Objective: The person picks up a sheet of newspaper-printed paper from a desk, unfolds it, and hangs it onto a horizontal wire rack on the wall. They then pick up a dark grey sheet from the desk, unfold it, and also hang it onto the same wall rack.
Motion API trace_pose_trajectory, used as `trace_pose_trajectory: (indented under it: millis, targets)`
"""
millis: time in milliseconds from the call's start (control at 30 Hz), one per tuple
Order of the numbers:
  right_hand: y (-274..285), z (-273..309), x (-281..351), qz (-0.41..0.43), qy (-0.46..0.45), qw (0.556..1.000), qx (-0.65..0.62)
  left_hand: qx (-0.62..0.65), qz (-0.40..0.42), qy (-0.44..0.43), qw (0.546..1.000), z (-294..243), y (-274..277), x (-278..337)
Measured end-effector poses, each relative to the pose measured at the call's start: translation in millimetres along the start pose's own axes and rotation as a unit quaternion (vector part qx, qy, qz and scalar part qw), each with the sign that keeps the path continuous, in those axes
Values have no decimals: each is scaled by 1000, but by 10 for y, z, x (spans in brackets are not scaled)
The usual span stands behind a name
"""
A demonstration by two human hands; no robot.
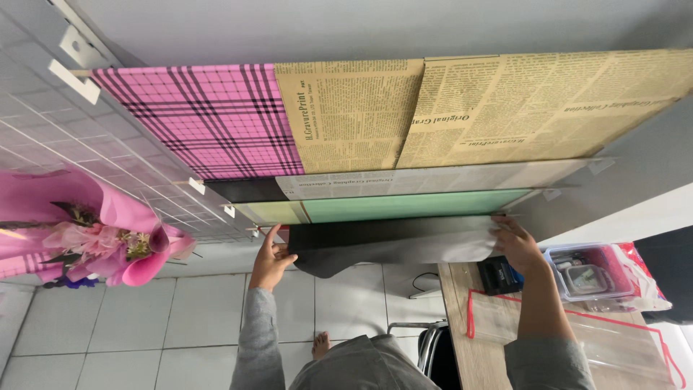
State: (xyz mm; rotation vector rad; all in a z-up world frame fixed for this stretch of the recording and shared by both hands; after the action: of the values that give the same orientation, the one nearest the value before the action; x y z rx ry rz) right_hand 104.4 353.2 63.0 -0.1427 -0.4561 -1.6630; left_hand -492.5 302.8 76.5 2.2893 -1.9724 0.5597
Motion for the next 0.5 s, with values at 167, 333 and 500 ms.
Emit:
trace_pose_trajectory:
  millis: [167, 333, 500]
  targets:
    - [-19, -82, 22, -24, -1, 1000, 18, -75, -55, -21, 995, 18, -112, -38]
    - [271, -14, -59, -302, 114, 944, 69, -41, -166, -106, 980, -1, -341, -43]
    - [295, -1, -40, -369, 136, 915, 91, -4, -213, -150, 966, 42, -579, -114]
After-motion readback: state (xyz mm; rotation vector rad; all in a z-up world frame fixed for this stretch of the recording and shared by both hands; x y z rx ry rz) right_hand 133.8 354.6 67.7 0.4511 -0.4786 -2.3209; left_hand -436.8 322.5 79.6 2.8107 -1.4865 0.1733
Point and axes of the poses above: each hand's wrist, its own x-axis away from the middle knuckle, its own y-axis out of the back of the hand, z = x × y, the point moved 5 cm from there along -x, towards the middle knuckle, and after that the axes turned 15 degrees about x, right-handed, at the moved point
